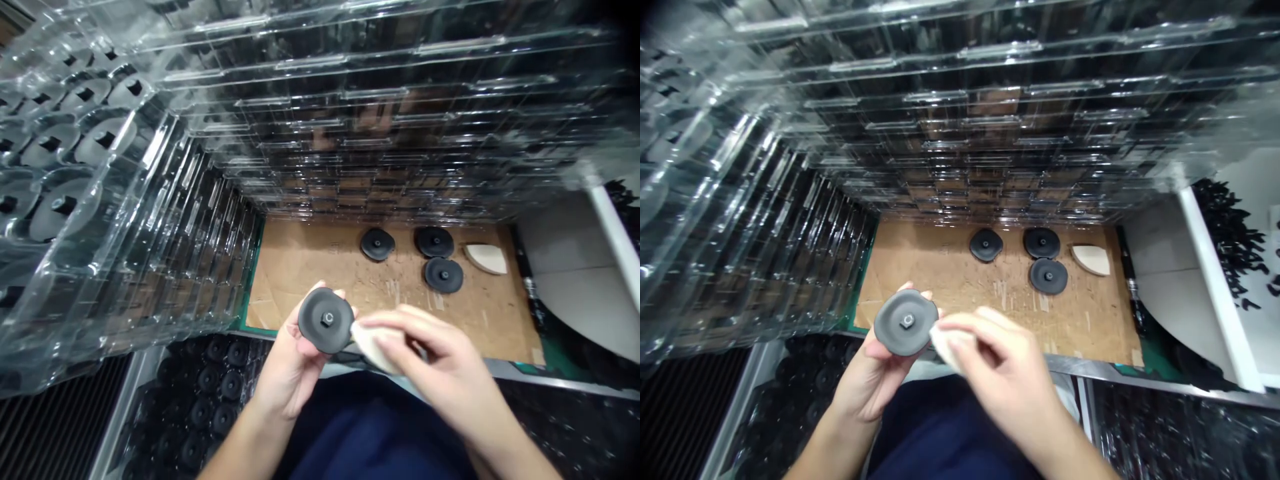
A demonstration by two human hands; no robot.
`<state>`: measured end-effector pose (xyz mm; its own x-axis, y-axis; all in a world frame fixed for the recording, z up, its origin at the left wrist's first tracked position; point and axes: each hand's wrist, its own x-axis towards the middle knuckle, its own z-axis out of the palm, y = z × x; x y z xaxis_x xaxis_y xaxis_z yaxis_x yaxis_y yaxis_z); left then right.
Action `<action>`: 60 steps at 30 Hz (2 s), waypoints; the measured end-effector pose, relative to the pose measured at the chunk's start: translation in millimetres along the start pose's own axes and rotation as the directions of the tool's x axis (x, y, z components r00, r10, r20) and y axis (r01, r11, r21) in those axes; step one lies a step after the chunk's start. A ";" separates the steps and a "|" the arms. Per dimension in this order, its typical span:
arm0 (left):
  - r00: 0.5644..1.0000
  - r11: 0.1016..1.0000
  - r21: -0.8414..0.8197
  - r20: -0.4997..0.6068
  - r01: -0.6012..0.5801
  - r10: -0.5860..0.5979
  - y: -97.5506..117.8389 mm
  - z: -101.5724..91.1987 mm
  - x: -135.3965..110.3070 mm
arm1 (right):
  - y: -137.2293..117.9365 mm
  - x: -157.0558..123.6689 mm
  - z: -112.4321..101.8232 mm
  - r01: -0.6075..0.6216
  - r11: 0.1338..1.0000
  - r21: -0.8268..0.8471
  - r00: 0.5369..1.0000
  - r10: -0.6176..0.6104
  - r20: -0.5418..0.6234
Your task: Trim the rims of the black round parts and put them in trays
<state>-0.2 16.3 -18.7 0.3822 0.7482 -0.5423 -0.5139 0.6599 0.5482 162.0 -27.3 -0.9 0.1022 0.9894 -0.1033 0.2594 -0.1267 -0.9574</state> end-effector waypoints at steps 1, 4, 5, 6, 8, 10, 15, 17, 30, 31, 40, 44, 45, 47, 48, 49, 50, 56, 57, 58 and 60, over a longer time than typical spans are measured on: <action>1.000 0.999 -0.032 0.020 0.005 -0.005 -0.5 -0.6 0.0 | 11.8 -3.1 -5.0 -0.074 0.996 0.050 0.996 0.077 -0.054; 0.997 0.996 -0.072 0.067 0.046 -0.041 -2.7 0.5 -0.3 | 43.9 -11.4 -11.6 -0.196 0.961 0.193 0.960 0.228 -0.160; 0.996 0.996 -0.074 0.076 0.055 -0.049 -3.4 1.3 -0.4 | 50.2 -13.9 -11.2 -0.228 0.950 0.213 0.953 0.263 -0.153; 0.995 0.996 -0.072 0.082 0.060 -0.054 -3.9 2.1 -0.6 | 53.4 -16.3 -10.1 -0.256 0.941 0.219 0.945 0.291 -0.146; 0.995 0.996 -0.058 0.087 0.062 -0.057 -4.4 3.4 -1.2 | 49.5 -20.2 -7.7 -0.288 0.933 0.216 0.933 0.324 -0.154; 0.994 0.997 -0.041 0.091 0.061 -0.057 -4.7 4.3 -1.9 | 34.2 -21.5 -7.0 -0.238 0.953 0.186 0.945 0.271 -0.181; 0.995 0.998 -0.043 0.090 0.052 -0.048 -6.9 7.1 -4.7 | -20.2 -10.4 -6.9 0.232 0.967 -0.108 0.967 -0.241 -0.080; 0.996 0.998 -0.019 0.069 0.053 -0.051 -7.6 8.6 -6.5 | -34.2 -3.5 -3.9 0.369 0.909 -0.195 0.929 -0.369 0.039; 0.999 0.998 0.049 0.018 0.030 -0.031 1.7 1.3 -6.8 | -38.1 6.3 -0.6 0.391 0.896 -0.211 0.914 -0.351 0.205; 0.999 0.998 0.056 0.031 0.024 -0.025 3.4 0.3 -6.7 | -37.2 6.2 -0.6 0.390 0.901 -0.189 0.915 -0.357 0.187; 0.980 0.991 -0.062 0.168 0.117 -0.105 1.4 -0.9 -6.7 | -2.7 -7.5 -25.7 -0.095 0.995 -0.023 0.987 0.097 0.125; 0.973 0.988 -0.067 0.190 0.142 -0.127 0.7 4.4 -7.4 | -14.2 -13.3 -21.1 0.009 0.994 -0.105 1.000 -0.010 -0.004; 0.972 0.987 -0.063 0.189 0.150 -0.136 0.3 5.2 -7.6 | -20.8 -12.2 -17.7 0.109 0.986 -0.130 0.994 -0.108 0.015; 0.974 0.987 -0.038 0.173 0.158 -0.150 -0.5 5.5 -7.8 | -33.4 -7.2 -10.1 0.313 0.938 -0.149 0.949 -0.305 0.074; 0.975 0.988 -0.021 0.163 0.154 -0.148 -0.7 5.1 -7.9 | -38.2 -4.0 -6.9 0.373 0.916 -0.150 0.926 -0.357 0.121; 0.978 0.989 -0.006 0.151 0.146 -0.143 -0.8 4.5 -8.2 | -41.5 -0.9 -4.3 0.396 0.906 -0.150 0.912 -0.369 0.177; 0.981 0.990 0.009 0.135 0.137 -0.137 -0.8 3.9 -8.7 | -43.4 1.8 -2.7 0.389 0.909 -0.152 0.908 -0.350 0.232; 0.987 0.989 0.039 0.067 0.142 -0.145 -3.1 2.8 -12.8 | -39.3 4.2 -5.3 0.346 0.929 -0.129 0.916 -0.305 0.260; 0.988 0.989 0.041 0.057 0.140 -0.142 -3.5 3.3 -12.8 | -38.6 3.9 -6.0 0.326 0.937 -0.125 0.915 -0.280 0.289; 0.989 0.990 0.039 0.052 0.138 -0.140 -3.7 3.8 -12.6 | -38.3 4.0 -6.2 0.304 0.945 -0.120 0.913 -0.252 0.322; 0.989 0.990 0.027 0.046 0.136 -0.138 -3.1 5.2 -12.0 | -38.3 5.0 -4.5 0.299 0.949 -0.097 0.915 -0.256 0.313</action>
<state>0.8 5.7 -10.6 0.4840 0.6527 -0.5828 -0.4357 0.7574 0.4864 156.9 -17.9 36.4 -0.2736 0.9596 0.0659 0.3697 0.1682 -0.9138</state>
